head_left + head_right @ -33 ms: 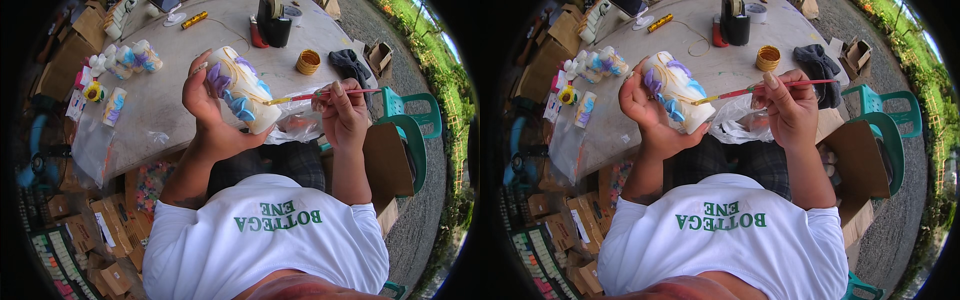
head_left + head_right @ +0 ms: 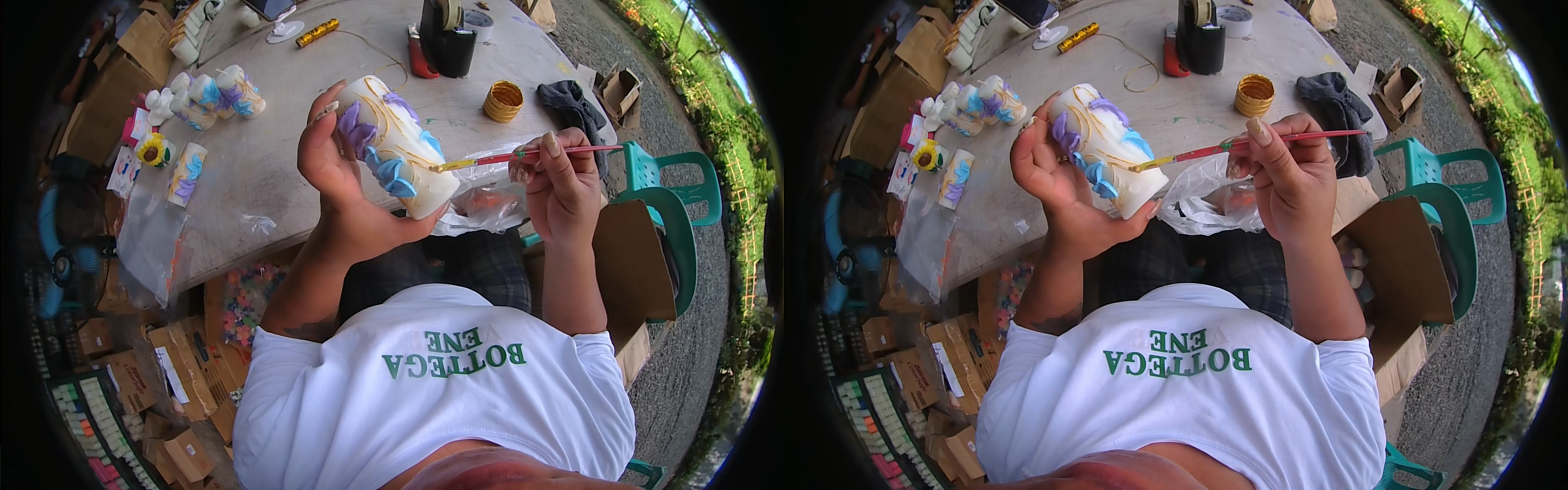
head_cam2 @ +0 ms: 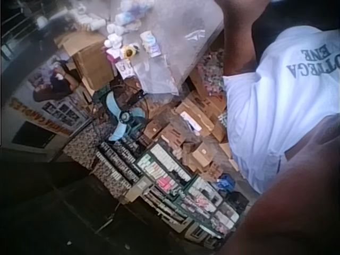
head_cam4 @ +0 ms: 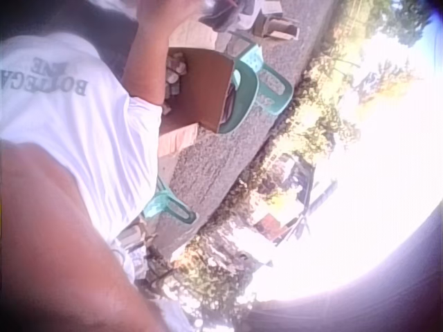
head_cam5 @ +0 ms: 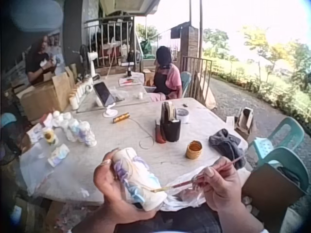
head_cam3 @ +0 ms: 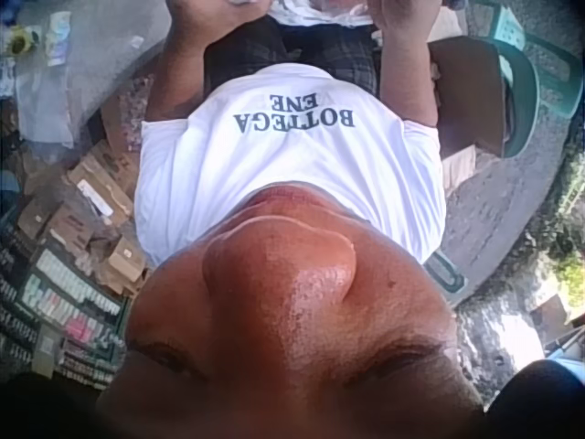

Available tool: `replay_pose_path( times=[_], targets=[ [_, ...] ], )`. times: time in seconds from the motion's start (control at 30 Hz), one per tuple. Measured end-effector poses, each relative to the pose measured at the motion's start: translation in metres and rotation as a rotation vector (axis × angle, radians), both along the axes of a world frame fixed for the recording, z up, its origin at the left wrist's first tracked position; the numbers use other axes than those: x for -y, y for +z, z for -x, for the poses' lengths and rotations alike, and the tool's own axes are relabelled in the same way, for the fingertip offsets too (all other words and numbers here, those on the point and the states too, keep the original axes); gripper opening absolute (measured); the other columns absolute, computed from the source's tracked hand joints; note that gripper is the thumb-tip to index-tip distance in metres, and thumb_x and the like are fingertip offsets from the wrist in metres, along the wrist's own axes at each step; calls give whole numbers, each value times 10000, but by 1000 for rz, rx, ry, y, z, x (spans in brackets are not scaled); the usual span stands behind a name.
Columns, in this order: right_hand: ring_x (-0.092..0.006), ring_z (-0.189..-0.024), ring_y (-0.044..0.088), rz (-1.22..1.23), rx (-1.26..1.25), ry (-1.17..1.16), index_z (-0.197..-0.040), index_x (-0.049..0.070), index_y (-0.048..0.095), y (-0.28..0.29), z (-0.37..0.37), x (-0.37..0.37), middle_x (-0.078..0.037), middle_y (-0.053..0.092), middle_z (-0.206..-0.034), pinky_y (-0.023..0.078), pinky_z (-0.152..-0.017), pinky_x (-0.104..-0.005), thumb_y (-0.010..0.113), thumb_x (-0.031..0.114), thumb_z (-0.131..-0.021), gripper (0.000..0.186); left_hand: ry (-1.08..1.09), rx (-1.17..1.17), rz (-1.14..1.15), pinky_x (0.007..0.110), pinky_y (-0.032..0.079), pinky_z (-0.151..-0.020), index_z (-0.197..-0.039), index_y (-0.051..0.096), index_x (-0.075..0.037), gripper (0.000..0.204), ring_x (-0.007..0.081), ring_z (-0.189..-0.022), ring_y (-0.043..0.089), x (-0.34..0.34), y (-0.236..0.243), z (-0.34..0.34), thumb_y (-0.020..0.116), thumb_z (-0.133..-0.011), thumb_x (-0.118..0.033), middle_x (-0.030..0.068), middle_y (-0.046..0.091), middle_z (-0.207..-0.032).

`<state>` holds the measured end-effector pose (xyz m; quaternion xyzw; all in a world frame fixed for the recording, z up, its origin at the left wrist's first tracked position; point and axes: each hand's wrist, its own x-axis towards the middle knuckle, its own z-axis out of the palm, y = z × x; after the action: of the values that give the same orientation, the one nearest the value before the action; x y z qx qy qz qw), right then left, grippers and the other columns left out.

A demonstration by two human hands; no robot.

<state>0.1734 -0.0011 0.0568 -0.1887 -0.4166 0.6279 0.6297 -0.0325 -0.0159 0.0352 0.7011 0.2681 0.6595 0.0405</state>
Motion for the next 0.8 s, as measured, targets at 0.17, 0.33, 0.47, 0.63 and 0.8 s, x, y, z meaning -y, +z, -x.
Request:
replay_pose_path(
  times=[0.17, 0.33, 0.47, 0.63, 0.8],
  targets=[
    [-158, -692, 608, 6, 1, 2, -841, 45, 470, -1, -2, 0, -79, 586, -736, 474, -571, -255, 593, 37, -825, 124, 36, 1, 37, 390, 409, -862, -1283, 46, -117, 1046, 290, -1062, 431, 2, 0, 1, 768, -526, -68, 234, 196, -1293],
    [-156, -696, 606, -11, -8, 0, -841, 46, 470, -3, -2, -4, -71, 582, -739, 468, -574, -251, 593, 33, -823, 125, -81, 19, 58, 403, 353, -933, -1299, -1, -137, 1101, 300, -1143, 357, -1, -2, 4, 772, -516, -93, 214, 182, -1311],
    [-154, -693, 604, 0, -22, -9, -842, 46, 470, -2, -2, -3, -65, 577, -738, 471, -572, -252, 592, 32, -823, 125, -82, -7, 72, 409, 331, -965, -1305, -22, -145, 1126, 307, -1182, 324, -1, -1, 6, 782, -517, -126, 211, 168, -1327],
    [-155, -687, 603, -4, -30, 12, -840, 48, 469, -2, -3, -4, -62, 572, -730, 477, -561, -256, 591, 34, -825, 124, -83, 12, 89, 402, 329, -970, -1305, -27, -143, 1113, 304, -1185, 325, 0, -2, 8, 773, -531, -147, 215, 173, -1325],
    [-157, -684, 603, -7, -32, 27, -840, 49, 469, 0, -3, -3, -63, 572, -729, 477, -557, -255, 587, 37, -828, 119, -105, 43, 87, 401, 327, -972, -1309, -31, -143, 1114, 302, -1190, 321, -2, -3, 9, 769, -534, -158, 213, 177, -1325]
  ],
)
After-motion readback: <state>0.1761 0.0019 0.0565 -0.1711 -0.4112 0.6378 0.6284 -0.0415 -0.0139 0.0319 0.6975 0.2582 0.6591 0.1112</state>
